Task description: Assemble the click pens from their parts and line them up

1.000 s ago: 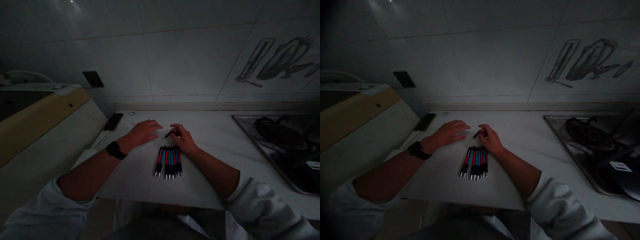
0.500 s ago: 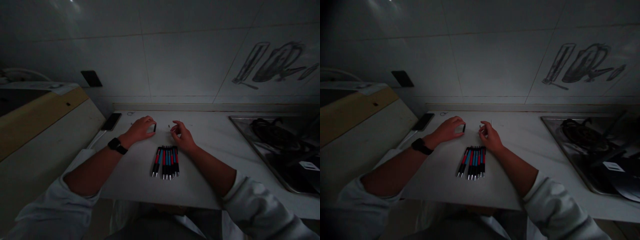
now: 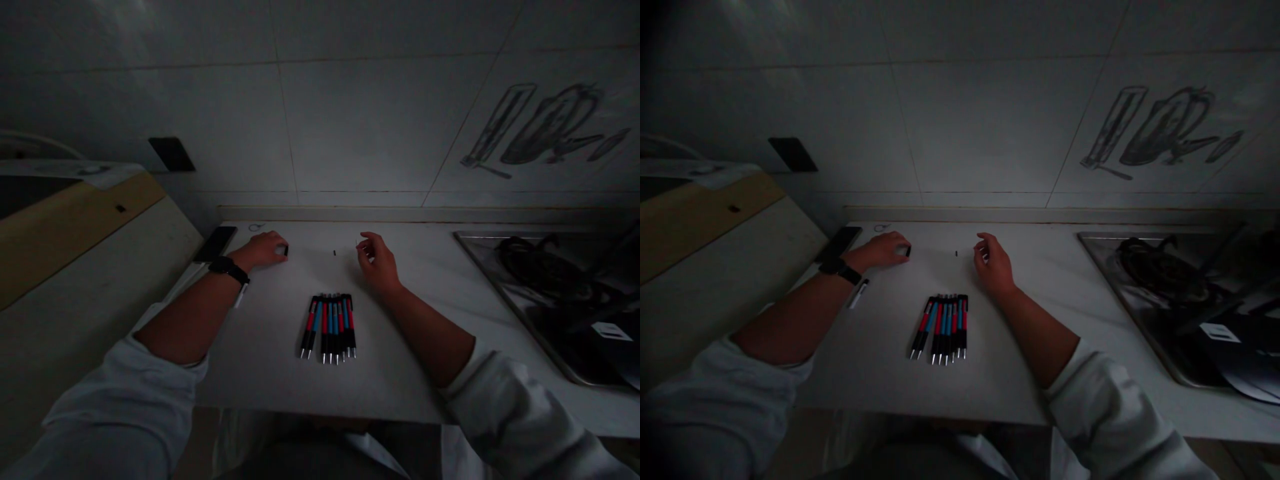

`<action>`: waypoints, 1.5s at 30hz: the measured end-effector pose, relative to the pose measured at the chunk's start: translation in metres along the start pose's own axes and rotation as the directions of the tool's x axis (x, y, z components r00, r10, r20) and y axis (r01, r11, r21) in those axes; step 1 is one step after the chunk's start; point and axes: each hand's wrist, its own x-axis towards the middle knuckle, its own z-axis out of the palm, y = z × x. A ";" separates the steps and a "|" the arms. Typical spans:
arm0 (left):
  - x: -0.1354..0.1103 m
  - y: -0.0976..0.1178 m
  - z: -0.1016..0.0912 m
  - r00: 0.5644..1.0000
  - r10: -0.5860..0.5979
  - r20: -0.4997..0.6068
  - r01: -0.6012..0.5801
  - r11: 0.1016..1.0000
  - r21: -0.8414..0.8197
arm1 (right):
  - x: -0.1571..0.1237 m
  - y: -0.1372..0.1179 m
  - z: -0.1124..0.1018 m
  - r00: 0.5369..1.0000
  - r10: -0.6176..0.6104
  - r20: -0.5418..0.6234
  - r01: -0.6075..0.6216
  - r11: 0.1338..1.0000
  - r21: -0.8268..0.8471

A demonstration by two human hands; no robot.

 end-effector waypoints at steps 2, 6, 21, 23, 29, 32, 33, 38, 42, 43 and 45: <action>0.001 -0.003 -0.002 0.996 0.000 0.085 0.000 1.000 0.005 | 0.004 0.005 -0.005 1.000 0.011 -0.026 -0.012 0.999 -0.044; 0.001 0.003 -0.012 0.997 0.011 0.082 -0.013 1.000 0.023 | 0.012 0.018 -0.015 0.996 -0.032 -0.078 0.021 0.989 -0.143; 0.048 0.135 0.038 0.985 0.064 -0.163 -0.078 0.993 -0.087 | 0.005 0.024 -0.015 0.929 0.077 0.363 0.185 0.751 -0.634; 0.052 0.136 0.041 0.985 0.090 -0.150 -0.105 0.990 -0.093 | 0.005 0.023 -0.013 0.918 0.079 0.387 0.207 0.738 -0.642; 0.054 0.134 0.041 0.979 0.146 -0.144 -0.162 0.982 -0.102 | 0.003 0.018 -0.011 0.917 0.052 0.396 0.219 0.763 -0.608; 0.054 0.134 0.043 0.977 0.152 -0.147 -0.167 0.981 -0.096 | 0.001 0.015 -0.010 0.916 0.040 0.398 0.228 0.765 -0.602; 0.054 0.134 0.043 0.977 0.155 -0.148 -0.169 0.981 -0.091 | 0.000 0.014 -0.009 0.916 0.036 0.399 0.232 0.764 -0.601; 0.056 0.134 0.045 0.974 0.164 -0.156 -0.177 0.981 -0.077 | 0.001 0.015 -0.007 0.914 0.032 0.404 0.232 0.777 -0.585; 0.056 0.134 0.044 0.971 0.179 -0.158 -0.194 0.977 -0.085 | 0.002 0.015 -0.006 0.914 0.027 0.405 0.236 0.775 -0.585; 0.056 0.134 0.043 0.970 0.182 -0.158 -0.197 0.977 -0.084 | 0.002 0.014 -0.006 0.915 0.020 0.404 0.243 0.770 -0.590; 0.055 0.134 0.042 0.971 0.184 -0.154 -0.198 0.977 -0.079 | 0.002 0.014 -0.006 0.917 0.006 0.398 0.254 0.762 -0.596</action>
